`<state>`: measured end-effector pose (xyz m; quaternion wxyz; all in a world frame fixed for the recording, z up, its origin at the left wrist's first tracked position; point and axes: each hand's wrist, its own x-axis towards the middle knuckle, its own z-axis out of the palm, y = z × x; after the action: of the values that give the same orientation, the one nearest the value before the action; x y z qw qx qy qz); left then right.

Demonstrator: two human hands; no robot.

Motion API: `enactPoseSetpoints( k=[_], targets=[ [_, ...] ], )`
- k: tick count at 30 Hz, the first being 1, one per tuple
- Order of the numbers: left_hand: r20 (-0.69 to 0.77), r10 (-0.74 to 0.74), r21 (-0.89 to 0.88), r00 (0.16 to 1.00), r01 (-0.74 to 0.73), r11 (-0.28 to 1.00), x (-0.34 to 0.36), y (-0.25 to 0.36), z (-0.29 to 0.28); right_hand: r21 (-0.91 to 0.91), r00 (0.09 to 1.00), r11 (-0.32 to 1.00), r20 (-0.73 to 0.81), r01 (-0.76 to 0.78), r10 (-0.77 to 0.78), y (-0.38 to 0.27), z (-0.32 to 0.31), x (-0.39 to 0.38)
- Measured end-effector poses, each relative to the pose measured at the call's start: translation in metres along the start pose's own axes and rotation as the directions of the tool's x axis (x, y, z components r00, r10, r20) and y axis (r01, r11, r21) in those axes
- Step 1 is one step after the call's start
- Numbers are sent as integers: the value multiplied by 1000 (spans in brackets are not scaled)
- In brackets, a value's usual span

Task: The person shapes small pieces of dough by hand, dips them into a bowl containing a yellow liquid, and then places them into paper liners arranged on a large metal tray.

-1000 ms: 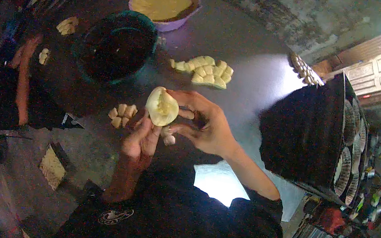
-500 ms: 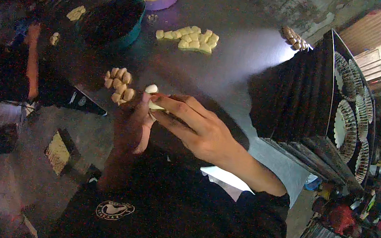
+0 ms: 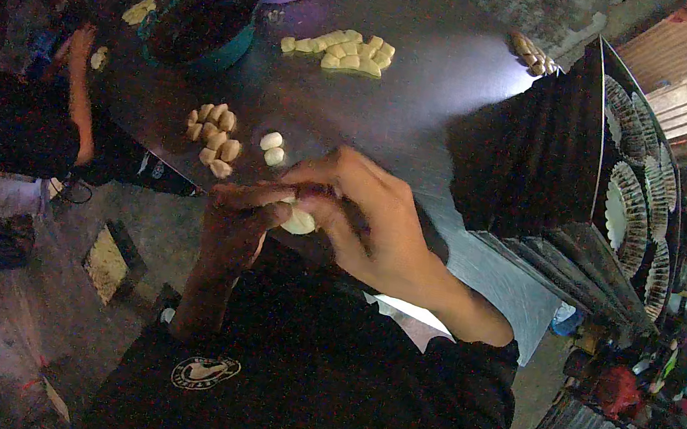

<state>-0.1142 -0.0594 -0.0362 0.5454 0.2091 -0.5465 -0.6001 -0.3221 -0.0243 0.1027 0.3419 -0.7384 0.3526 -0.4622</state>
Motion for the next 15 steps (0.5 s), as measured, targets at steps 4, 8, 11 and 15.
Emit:
enactPoseSetpoints(
  k=[4,8,11,15],
  targets=[
    [-29,-56,11,998,56,998,2,-13,-21,-105,993,994,113,28,-16,13,18,14],
    [-86,-162,3,983,163,987,-6,-28,-47,-454,984,888,113,-71,137,33,36,25],
    [-114,-268,-43,957,265,963,-15,-42,-68,-413,986,898,1,-150,165,82,73,16],
    [-132,-414,-171,901,391,905,-23,-72,-108,254,757,735,-11,-629,653,115,116,15]
  ],
)
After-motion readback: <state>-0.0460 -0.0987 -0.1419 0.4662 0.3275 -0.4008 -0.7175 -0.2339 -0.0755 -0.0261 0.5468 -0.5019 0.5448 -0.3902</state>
